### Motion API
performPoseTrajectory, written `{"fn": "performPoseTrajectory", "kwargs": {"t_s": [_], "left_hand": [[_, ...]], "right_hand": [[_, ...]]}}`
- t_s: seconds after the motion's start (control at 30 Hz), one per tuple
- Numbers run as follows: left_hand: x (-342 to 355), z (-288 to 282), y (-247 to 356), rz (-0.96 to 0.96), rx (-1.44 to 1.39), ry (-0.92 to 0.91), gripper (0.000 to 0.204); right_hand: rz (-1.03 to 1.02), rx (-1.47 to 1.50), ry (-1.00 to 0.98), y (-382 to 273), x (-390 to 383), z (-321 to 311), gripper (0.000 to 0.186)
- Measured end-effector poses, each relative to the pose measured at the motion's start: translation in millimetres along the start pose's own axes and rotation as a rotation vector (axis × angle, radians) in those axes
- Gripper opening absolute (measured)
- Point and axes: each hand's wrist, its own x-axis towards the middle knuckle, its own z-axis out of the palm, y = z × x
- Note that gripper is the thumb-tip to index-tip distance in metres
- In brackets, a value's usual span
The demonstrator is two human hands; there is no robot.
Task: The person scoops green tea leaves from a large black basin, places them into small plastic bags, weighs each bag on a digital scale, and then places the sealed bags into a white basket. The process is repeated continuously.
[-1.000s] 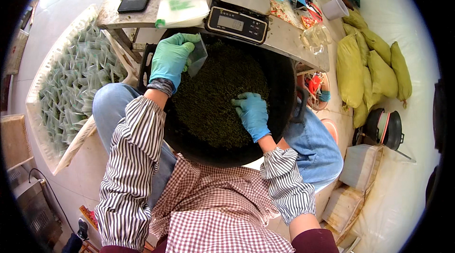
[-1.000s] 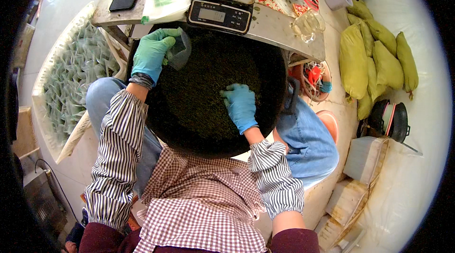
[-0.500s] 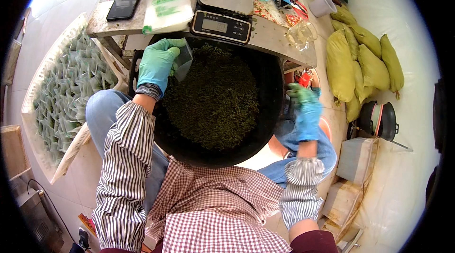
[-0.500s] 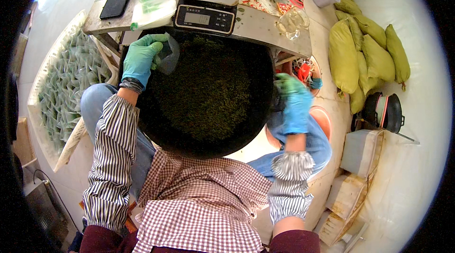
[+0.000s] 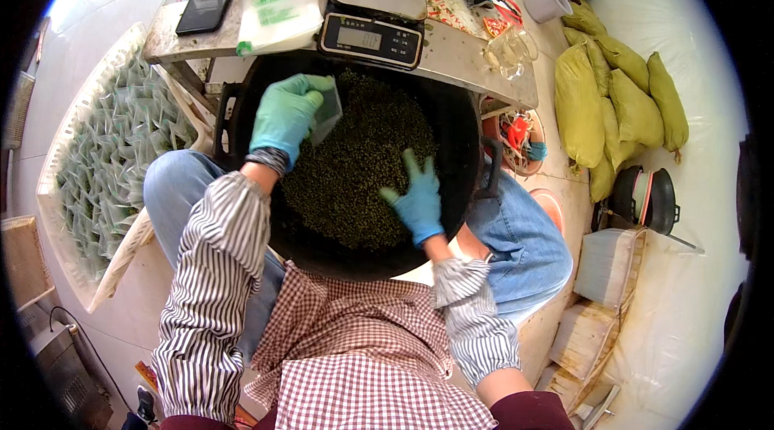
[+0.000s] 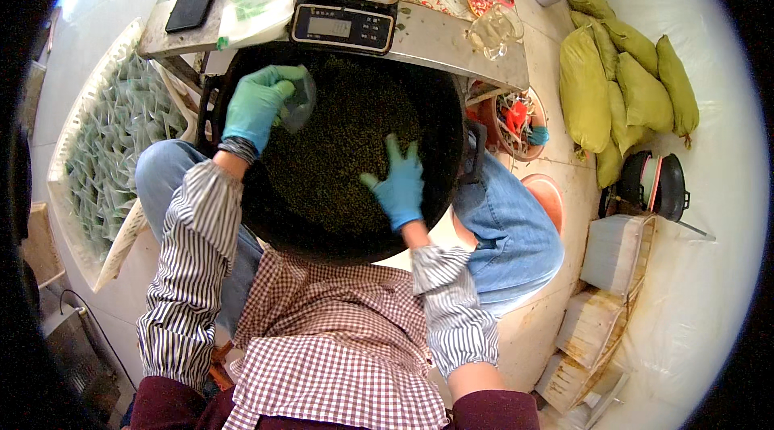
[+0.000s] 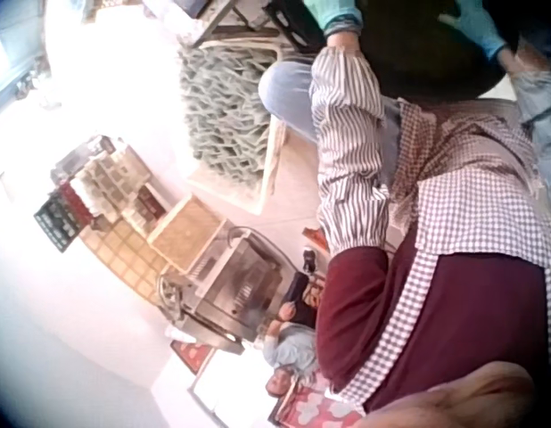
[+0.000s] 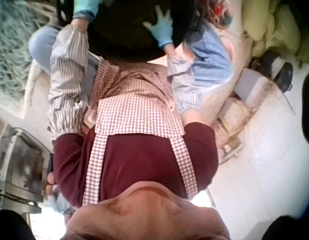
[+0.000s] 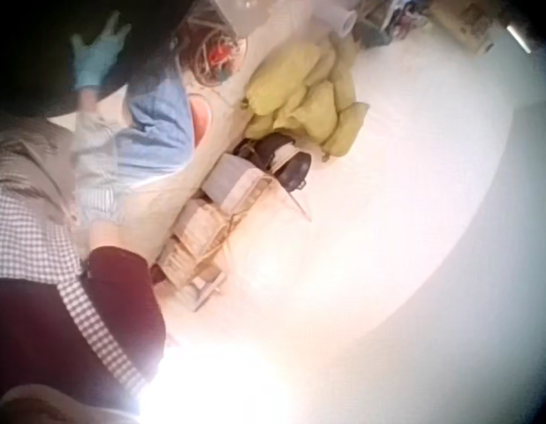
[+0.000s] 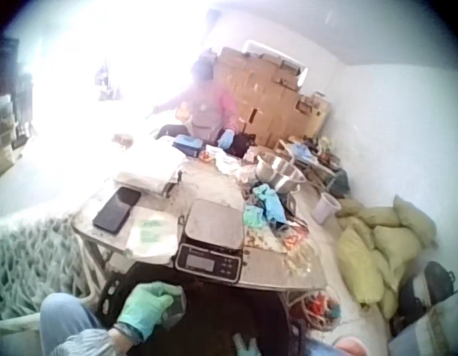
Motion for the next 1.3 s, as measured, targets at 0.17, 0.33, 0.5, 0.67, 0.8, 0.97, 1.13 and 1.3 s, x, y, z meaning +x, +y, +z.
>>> {"fn": "performPoseTrajectory", "kwargs": {"t_s": [0.17, 0.33, 0.5, 0.67, 0.8, 0.97, 1.13, 1.3], "left_hand": [[-15, 28, -19, -0.060, 0.043, -0.061, 0.027], [-34, 52, -40, 0.152, 0.386, -0.103, 0.022], [-48, 67, -49, -0.012, 0.202, -0.215, 0.021], [-48, 75, -46, 0.006, 0.180, -0.230, 0.022], [-46, 75, -39, 0.036, 0.352, -0.208, 0.023], [-50, 74, -22, -0.218, 0.113, -0.199, 0.026], [-49, 73, -15, -0.217, 0.048, -0.164, 0.025], [-45, 76, -32, 0.098, 0.204, -0.059, 0.019]], "right_hand": [[-0.072, 0.283, 0.147, 43, 14, 11, 0.042], [0.063, 1.112, -0.038, 39, 17, -38, 0.040], [0.096, 1.755, -0.165, -30, 1, -86, 0.044], [0.194, 2.247, -0.101, -67, 5, -89, 0.046], [0.343, 2.363, 0.106, -74, 16, -77, 0.044], [0.206, 2.186, 0.208, -86, 18, -76, 0.042], [-0.052, 1.796, 0.239, -103, 10, -80, 0.053], [-0.038, 1.660, 0.186, -105, 14, -70, 0.050]]}}
